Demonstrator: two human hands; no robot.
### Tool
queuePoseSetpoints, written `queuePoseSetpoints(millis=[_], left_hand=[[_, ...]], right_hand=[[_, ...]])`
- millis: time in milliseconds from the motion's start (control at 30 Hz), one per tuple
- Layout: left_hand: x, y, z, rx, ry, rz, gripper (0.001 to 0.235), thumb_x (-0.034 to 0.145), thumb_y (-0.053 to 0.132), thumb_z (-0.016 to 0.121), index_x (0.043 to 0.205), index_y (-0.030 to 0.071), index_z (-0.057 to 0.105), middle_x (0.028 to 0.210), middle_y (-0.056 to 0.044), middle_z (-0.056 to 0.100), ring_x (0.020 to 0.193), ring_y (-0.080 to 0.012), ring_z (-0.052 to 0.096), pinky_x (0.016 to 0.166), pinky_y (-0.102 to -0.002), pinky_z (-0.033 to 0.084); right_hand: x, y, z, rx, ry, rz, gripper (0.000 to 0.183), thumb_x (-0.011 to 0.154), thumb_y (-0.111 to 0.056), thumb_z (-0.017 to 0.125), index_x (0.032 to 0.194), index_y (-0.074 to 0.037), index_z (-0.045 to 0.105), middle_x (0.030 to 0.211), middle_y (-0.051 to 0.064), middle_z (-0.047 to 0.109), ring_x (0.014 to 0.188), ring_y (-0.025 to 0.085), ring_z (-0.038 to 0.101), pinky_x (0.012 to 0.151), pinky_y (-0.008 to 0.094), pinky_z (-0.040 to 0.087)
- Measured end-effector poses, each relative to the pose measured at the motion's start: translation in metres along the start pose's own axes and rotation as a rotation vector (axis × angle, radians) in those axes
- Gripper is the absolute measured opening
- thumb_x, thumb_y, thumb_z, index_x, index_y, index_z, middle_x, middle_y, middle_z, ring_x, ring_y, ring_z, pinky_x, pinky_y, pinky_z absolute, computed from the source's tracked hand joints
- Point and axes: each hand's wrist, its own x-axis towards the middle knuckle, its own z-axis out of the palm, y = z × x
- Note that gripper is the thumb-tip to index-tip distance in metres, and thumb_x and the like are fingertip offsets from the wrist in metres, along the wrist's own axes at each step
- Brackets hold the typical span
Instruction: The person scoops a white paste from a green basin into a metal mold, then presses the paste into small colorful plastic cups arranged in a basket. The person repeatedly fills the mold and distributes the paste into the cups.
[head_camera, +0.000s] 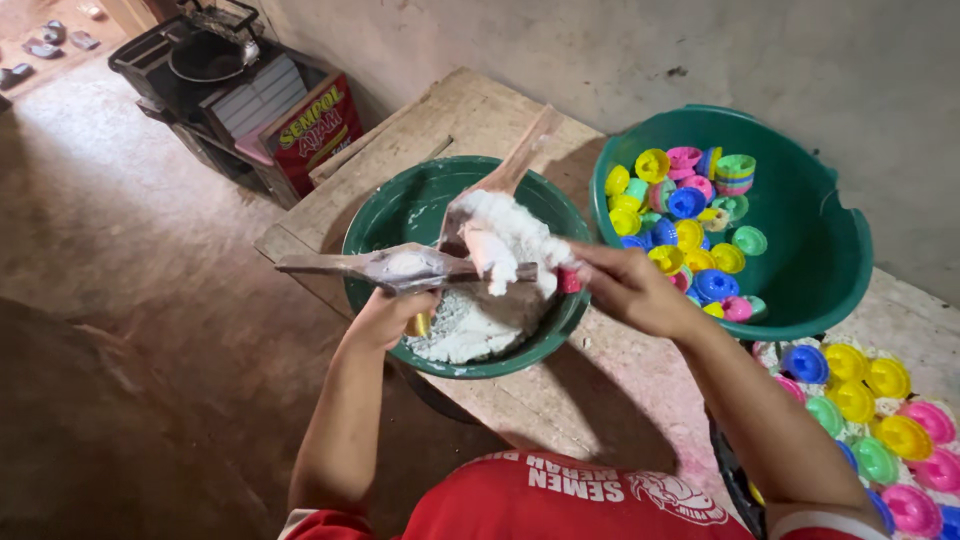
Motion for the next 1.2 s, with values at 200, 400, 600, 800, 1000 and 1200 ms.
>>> queuePoseSetpoints(millis=[200,400,600,800,1000,1200], left_hand=[[-0.005,0.011,0.004,-0.063,0.05,-0.096,0.034,0.08,0.001,0.067,0.113,0.009,0.064,0.092,0.0,0.064,0.073,-0.0089,0.058,0.061,-0.025,0.049],[-0.017,0.007,0.005,-0.082,0.023,-0.132,0.035,0.079,-0.001,0.064,0.112,0.007,0.062,0.093,-0.002,0.064,0.076,-0.0091,0.06,0.063,-0.026,0.05],[-0.041,0.012,0.02,-0.39,-0.067,-0.282,0.04,0.079,0.002,0.062,0.118,0.007,0.061,0.1,-0.003,0.063,0.079,-0.0096,0.058,0.066,-0.026,0.05],[-0.066,0.026,0.036,-0.318,0.066,-0.238,0.043,0.077,0.003,0.064,0.119,0.011,0.06,0.102,-0.001,0.061,0.082,-0.009,0.058,0.069,-0.028,0.053],[-0.077,0.026,0.022,-0.338,0.078,-0.205,0.044,0.079,0.004,0.065,0.122,0.011,0.058,0.104,-0.002,0.061,0.081,-0.0102,0.058,0.07,-0.03,0.053],[-0.078,0.016,0.024,-0.552,0.093,-0.157,0.053,0.078,0.005,0.063,0.131,0.011,0.057,0.106,-0.004,0.062,0.083,-0.0127,0.059,0.072,-0.032,0.055]], right_hand=[[-0.015,-0.025,0.0,-0.196,-0.014,-0.337,0.045,0.104,-0.011,0.057,0.149,-0.004,0.054,0.115,0.005,0.075,0.1,0.01,0.064,0.087,0.029,0.052],[-0.008,-0.019,0.004,-0.271,0.027,-0.324,0.043,0.102,-0.01,0.058,0.144,-0.006,0.057,0.118,0.013,0.076,0.101,0.015,0.073,0.089,0.032,0.054],[0.001,0.015,0.032,-0.237,0.191,-0.223,0.044,0.101,-0.008,0.06,0.145,-0.006,0.056,0.105,0.013,0.077,0.094,0.012,0.072,0.087,0.03,0.056],[0.001,0.03,0.046,-0.08,0.329,-0.278,0.044,0.103,-0.004,0.057,0.147,-0.004,0.055,0.117,0.013,0.075,0.099,0.013,0.067,0.091,0.03,0.054],[0.001,0.034,0.046,-0.193,0.232,-0.333,0.043,0.101,-0.003,0.058,0.144,-0.003,0.057,0.124,0.016,0.073,0.11,0.016,0.069,0.096,0.032,0.052],[0.005,0.049,0.071,-0.343,0.252,-0.428,0.039,0.103,-0.007,0.063,0.141,-0.002,0.059,0.129,0.024,0.069,0.12,0.022,0.067,0.101,0.032,0.051]])
